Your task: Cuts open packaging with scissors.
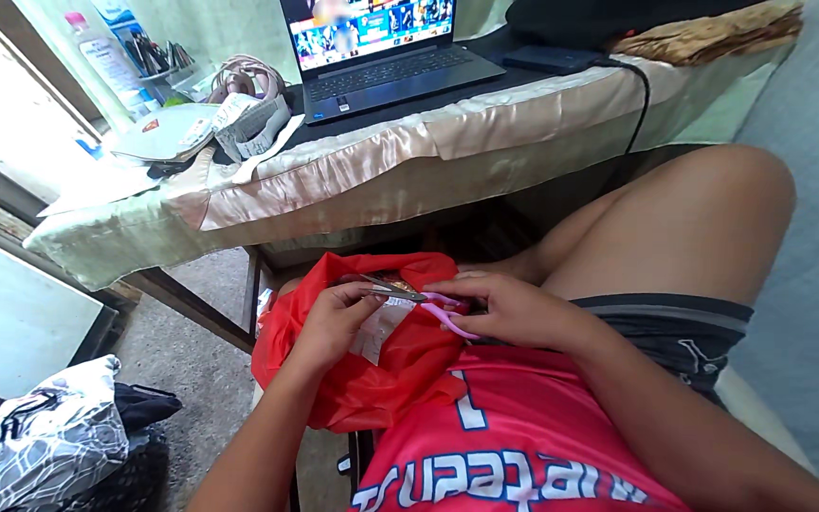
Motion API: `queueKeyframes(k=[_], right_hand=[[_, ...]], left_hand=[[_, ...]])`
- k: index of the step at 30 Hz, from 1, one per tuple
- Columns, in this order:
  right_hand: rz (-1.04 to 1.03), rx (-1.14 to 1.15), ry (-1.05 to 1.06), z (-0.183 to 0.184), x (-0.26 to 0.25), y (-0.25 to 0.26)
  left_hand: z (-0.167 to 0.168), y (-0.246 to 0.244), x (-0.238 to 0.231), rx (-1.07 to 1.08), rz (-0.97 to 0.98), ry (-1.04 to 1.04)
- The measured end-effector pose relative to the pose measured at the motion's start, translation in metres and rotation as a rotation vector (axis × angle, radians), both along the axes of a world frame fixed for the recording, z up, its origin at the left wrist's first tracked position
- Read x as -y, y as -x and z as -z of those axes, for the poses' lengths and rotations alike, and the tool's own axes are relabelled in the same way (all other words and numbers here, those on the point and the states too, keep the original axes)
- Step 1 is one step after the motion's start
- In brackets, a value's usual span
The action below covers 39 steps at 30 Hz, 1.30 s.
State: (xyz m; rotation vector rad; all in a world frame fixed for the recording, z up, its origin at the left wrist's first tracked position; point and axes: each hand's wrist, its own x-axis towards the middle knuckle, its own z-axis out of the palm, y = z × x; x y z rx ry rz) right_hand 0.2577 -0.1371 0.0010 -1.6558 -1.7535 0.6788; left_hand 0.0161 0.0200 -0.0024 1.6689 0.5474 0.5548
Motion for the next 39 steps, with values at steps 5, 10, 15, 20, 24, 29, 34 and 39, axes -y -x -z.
queueKeyframes(k=[5,10,15,20,24,29,34,39], right_hand=[[0.018,0.005,-0.003,0.0001,0.0005,-0.0001],[0.042,0.014,0.001,0.0019,-0.0003,-0.0011],[-0.004,-0.008,-0.003,0.0016,0.0012,-0.0010],[-0.022,0.005,0.005,0.0003,0.0023,0.0001],[-0.018,0.017,-0.001,-0.0009,0.0028,0.0003],[-0.024,0.013,0.026,-0.0027,0.0032,0.0001],[-0.049,0.003,-0.003,0.0003,0.0019,-0.0006],[-0.030,0.023,0.003,-0.0012,0.0021,-0.0019]], left_hand=[[-0.0006,-0.0001,-0.0002,-0.018,-0.001,-0.014],[-0.0003,-0.0001,-0.0001,-0.024,0.006,-0.024],[0.0003,-0.0003,-0.0003,-0.018,0.008,-0.021],[0.0003,-0.0001,0.0010,-0.007,0.003,-0.012],[-0.0005,-0.0002,0.0010,-0.018,0.003,-0.011],[-0.0003,-0.0004,0.0013,-0.010,0.004,-0.013],[0.0006,-0.0005,0.0006,-0.011,0.007,-0.021],[0.0001,0.0002,0.0004,-0.017,0.002,-0.028]])
